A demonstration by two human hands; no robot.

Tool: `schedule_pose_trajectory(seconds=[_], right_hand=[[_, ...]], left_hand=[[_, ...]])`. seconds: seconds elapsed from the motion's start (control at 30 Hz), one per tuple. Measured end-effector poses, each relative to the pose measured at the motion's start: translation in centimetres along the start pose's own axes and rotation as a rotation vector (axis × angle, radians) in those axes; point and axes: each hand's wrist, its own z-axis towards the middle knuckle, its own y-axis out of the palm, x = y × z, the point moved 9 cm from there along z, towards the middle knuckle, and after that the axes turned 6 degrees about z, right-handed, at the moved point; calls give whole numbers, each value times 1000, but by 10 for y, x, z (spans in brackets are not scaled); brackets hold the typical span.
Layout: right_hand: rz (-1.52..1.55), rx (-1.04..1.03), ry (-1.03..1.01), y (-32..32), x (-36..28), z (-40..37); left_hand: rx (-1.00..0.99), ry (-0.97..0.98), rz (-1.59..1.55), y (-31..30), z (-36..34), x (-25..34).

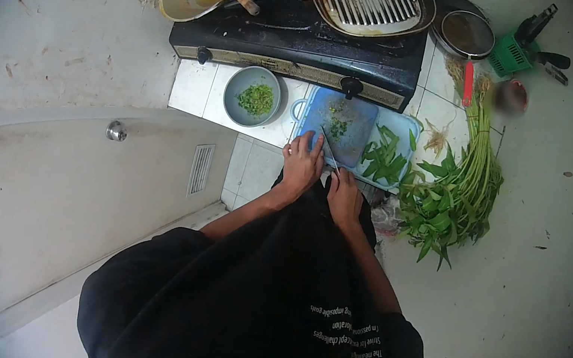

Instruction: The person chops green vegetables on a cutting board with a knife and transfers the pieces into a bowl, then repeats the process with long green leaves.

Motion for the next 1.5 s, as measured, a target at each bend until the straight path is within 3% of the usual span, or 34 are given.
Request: schedule_pose_trajectory(seconds=[0.23, 0.57, 0.67, 0.87, 0.97, 1.07, 1.23, 1.5], right_hand=[[86, 83, -22, -1, -3, 19], [138, 10, 36, -3, -3, 7], [145, 29, -37, -4, -8, 5], [5, 15, -49, -6, -18, 6], [-195, -118, 110, -2, -20, 11], [-138, -34, 23, -1, -21, 15], [204, 50, -7, -5, -9, 4], [48, -12, 9, 0, -10, 7]], left_hand=[[-39, -17, 16, 2, 0, 1], [-36, -49, -17, 2, -2, 0], [-48, -59, -23, 2, -2, 0], [-28, -48, -44, 0, -2, 0], [-54, -54, -33, 2, -1, 0], [-70, -85, -65, 6, -3, -3], [-110, -133, -90, 8, -9, -4], [-140, -146, -86, 14, -9, -5]])
